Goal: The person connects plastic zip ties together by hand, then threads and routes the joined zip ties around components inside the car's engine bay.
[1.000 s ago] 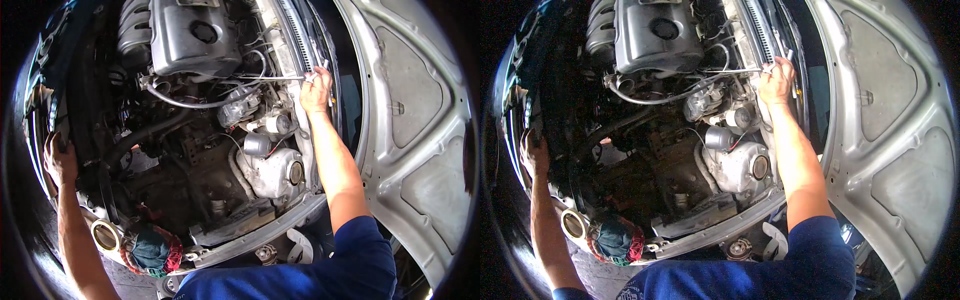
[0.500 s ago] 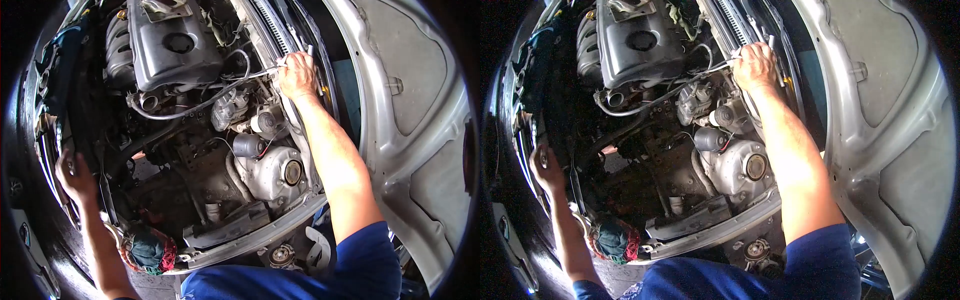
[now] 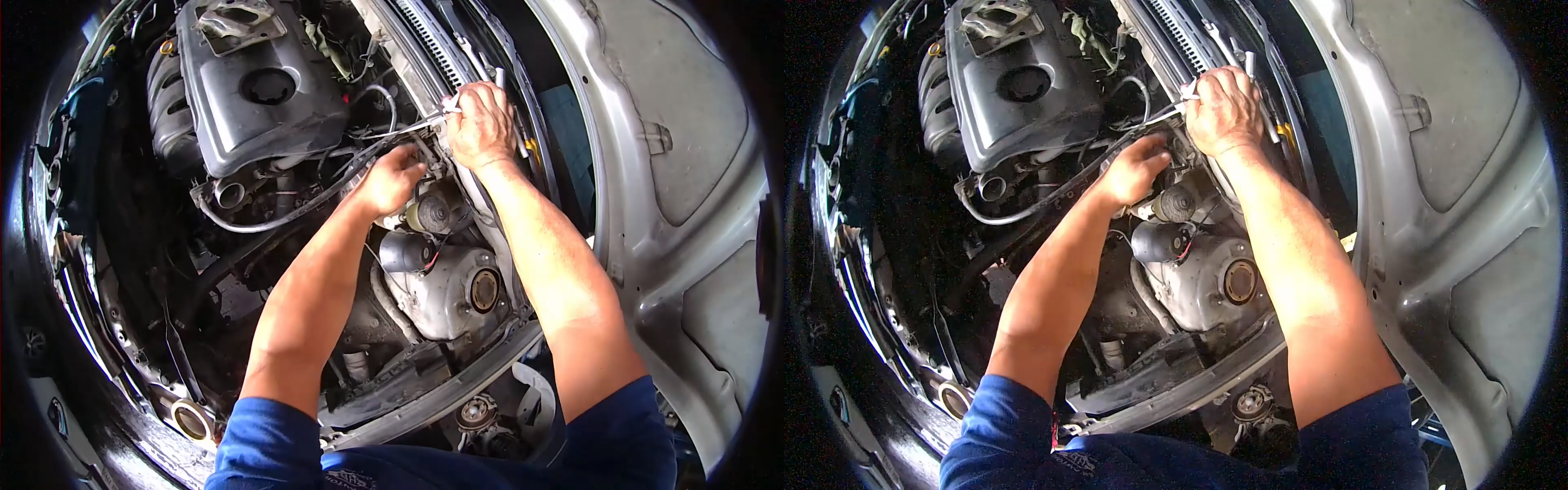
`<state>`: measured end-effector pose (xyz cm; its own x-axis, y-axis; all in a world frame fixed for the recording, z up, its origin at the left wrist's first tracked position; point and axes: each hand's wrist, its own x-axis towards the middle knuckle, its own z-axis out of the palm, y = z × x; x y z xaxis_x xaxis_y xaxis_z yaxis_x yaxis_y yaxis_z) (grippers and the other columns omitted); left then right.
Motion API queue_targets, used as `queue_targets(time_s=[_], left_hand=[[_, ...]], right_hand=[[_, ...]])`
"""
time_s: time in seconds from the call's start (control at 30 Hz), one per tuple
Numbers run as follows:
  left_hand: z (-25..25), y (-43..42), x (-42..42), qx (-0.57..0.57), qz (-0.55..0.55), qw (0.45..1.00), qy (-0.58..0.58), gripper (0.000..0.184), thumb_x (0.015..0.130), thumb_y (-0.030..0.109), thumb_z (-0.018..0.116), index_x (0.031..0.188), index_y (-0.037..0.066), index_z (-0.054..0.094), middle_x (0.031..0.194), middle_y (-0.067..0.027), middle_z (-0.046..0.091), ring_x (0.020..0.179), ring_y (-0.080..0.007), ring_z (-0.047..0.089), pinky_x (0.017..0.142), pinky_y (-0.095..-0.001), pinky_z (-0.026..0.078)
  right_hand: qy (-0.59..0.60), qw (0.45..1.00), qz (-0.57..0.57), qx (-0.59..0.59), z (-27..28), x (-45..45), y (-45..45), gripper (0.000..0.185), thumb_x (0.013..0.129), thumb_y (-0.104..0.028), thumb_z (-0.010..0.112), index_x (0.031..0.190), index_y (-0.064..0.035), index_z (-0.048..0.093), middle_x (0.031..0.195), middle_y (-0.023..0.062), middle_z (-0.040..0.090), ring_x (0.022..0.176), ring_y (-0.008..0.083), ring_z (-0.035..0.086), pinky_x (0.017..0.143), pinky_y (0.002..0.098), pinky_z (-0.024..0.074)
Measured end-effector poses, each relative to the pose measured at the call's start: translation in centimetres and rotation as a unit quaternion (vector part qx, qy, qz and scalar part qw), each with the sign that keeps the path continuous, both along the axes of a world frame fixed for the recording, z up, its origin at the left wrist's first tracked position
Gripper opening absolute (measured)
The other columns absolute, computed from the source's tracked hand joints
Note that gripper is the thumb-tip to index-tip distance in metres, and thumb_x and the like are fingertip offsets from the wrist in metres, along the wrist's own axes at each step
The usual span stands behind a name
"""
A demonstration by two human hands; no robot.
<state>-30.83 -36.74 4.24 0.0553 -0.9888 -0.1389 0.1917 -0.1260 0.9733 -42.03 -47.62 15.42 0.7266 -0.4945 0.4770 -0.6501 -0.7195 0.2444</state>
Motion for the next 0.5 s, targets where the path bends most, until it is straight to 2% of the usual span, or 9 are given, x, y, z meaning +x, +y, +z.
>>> queue_targets(time_s=[0.1, 0.13, 0.3, 0.43, 0.5], left_hand=[[-1.2, -3.5, -1.3, 0.028, 0.059, 0.991, -0.119, 0.056, 0.088, 0.023, 0.062, 0.134, -0.004, 0.046, 0.125, -0.0221, 0.059, 0.117, -0.0286, 0.056, 0.1, -0.0338, 0.042], [-1.7, -4.3, -1.9, 0.021, 0.112, 0.98, -0.162, 0.054, 0.084, 0.027, 0.06, 0.132, 0.004, 0.05, 0.118, -0.0253, 0.061, 0.112, -0.0355, 0.059, 0.097, -0.0384, 0.046], [-0.8, -6.2, -2.6, 0.105, 0.079, 0.971, -0.202, 0.043, 0.085, 0.028, 0.06, 0.122, 0.007, 0.06, 0.112, -0.0232, 0.064, 0.108, -0.0357, 0.061, 0.094, -0.041, 0.047], [-0.2, -5.8, -3.3, 0.119, 0.132, 0.968, -0.175, 0.035, 0.086, 0.027, 0.059, 0.117, 0.01, 0.065, 0.109, -0.0188, 0.066, 0.106, -0.0323, 0.062, 0.092, -0.0396, 0.048], [-0.5, -6.0, -3.6, 0.097, 0.16, 0.977, -0.104, 0.031, 0.087, 0.025, 0.059, 0.114, 0.013, 0.066, 0.107, -0.0184, 0.067, 0.105, -0.0324, 0.063, 0.092, -0.0389, 0.048]], right_hand=[[-0.015, 1.0, 0.005, 0.004, -0.4, -0.1, -0.4, 0.017, 0.084, -0.025, 0.063, 0.089, -0.0088, 0.061, 0.104, 0.008, 0.06, 0.109, 0.0292, 0.052, 0.094, 0.0459, 0.0403], [-0.015, 1.0, 0.004, 0.004, -0.3, 0.0, -0.4, 0.017, 0.084, -0.025, 0.063, 0.089, -0.0088, 0.061, 0.104, 0.008, 0.06, 0.109, 0.0292, 0.052, 0.094, 0.0459, 0.0403], [-0.008, 1.0, -0.004, 0.009, -0.3, 0.0, -0.2, 0.018, 0.084, -0.026, 0.064, 0.09, -0.0092, 0.061, 0.104, 0.0076, 0.06, 0.11, 0.0284, 0.051, 0.095, 0.0452, 0.0402], [-0.005, 1.0, -0.009, 0.013, -0.2, 0.0, -0.1, 0.018, 0.084, -0.025, 0.063, 0.09, -0.009, 0.061, 0.104, 0.0077, 0.06, 0.111, 0.0286, 0.051, 0.095, 0.045, 0.0398], [0.003, 1.0, -0.009, 0.011, -0.2, 0.0, -0.2, 0.017, 0.083, -0.024, 0.063, 0.09, -0.0087, 0.06, 0.104, 0.0083, 0.06, 0.111, 0.0289, 0.051, 0.096, 0.0451, 0.0397]])
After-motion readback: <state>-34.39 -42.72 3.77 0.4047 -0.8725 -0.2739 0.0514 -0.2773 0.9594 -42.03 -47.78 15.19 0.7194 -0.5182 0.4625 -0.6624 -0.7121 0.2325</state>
